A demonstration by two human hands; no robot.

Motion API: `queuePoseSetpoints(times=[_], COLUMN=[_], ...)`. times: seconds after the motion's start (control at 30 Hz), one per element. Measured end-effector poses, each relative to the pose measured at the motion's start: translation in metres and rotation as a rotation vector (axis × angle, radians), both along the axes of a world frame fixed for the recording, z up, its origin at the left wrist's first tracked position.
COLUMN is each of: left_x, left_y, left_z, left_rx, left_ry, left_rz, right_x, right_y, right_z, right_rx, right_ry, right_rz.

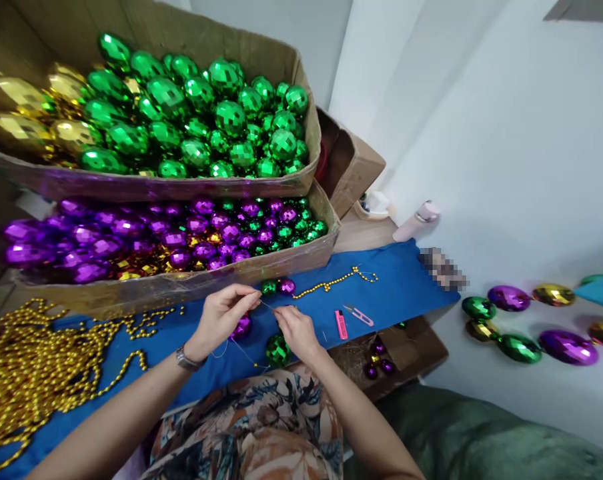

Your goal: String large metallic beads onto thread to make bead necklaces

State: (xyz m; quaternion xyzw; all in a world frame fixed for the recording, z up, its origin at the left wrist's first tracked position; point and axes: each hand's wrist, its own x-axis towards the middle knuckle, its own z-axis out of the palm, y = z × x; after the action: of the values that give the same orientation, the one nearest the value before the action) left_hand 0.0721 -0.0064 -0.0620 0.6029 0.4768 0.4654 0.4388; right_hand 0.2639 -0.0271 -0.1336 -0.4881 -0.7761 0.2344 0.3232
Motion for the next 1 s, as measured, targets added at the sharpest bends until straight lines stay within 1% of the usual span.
queuePoseSetpoints(times=[0.03,0.1,0.13,0.17,0.2,0.23,0.3,0.37,0.4,0.47,0.53,0.6,0.63,0.7,0.8,0.9,1.0], left_x=[0.001,0.005,0.009,0.015,0.021,0.029,0.045,0.06,0.066,0.075,0.077,0.072,0.066,0.049,0.015,-0.017,-0.037], left_y=[-0.002,-0.01,-0.016,-0.023,-0.031,-0.04,-0.055,-0.065,-0.069,-0.071,-0.071,-0.069,-0.067,-0.063,-0.056,-0.052,-0.053], left_z=[-0.002,-0.015,-0.025,-0.036,-0.048,-0.059,-0.077,-0.089,-0.093,-0.096,-0.096,-0.092,-0.09,-0.083,-0.072,-0.067,-0.065], left_rx=[-0.013,-0.036,-0.04,-0.031,-0.009,0.031,0.121,0.161,0.147,0.089,0.049,0.049,0.053,0.052,0.073,0.128,0.179], left_ry=[-0.036,-0.06,-0.025,0.045,0.148,0.27,0.502,0.675,0.742,0.838,0.898,0.945,0.963,0.995,1.044,1.083,1.094], left_rz=[0.027,0.089,0.098,0.076,0.017,-0.074,-0.236,-0.31,-0.327,-0.395,-0.494,-0.556,-0.56,-0.534,-0.439,-0.328,-0.275], right_x=[0.002,0.007,0.008,0.009,0.009,0.009,0.006,0.002,0.001,0.002,0.006,0.015,0.021,0.036,0.06,0.079,0.09], right_y=[0.0,-0.001,-0.001,-0.002,-0.003,-0.005,-0.007,-0.009,-0.01,-0.01,-0.009,-0.006,-0.005,-0.001,0.005,0.009,0.014], right_z=[-0.001,0.001,0.005,0.011,0.019,0.028,0.044,0.056,0.061,0.067,0.072,0.078,0.082,0.089,0.093,0.087,0.077], right_rx=[0.004,0.008,-0.007,-0.037,-0.079,-0.123,-0.191,-0.224,-0.235,-0.25,-0.23,-0.172,-0.142,-0.09,-0.047,-0.063,-0.111], right_ry=[0.008,0.05,0.085,0.129,0.178,0.23,0.332,0.442,0.501,0.608,0.674,0.711,0.734,0.8,0.909,1.0,1.058], right_rz=[-0.005,-0.039,-0.07,-0.1,-0.124,-0.133,-0.118,-0.111,-0.121,-0.145,-0.162,-0.197,-0.226,-0.297,-0.392,-0.466,-0.506])
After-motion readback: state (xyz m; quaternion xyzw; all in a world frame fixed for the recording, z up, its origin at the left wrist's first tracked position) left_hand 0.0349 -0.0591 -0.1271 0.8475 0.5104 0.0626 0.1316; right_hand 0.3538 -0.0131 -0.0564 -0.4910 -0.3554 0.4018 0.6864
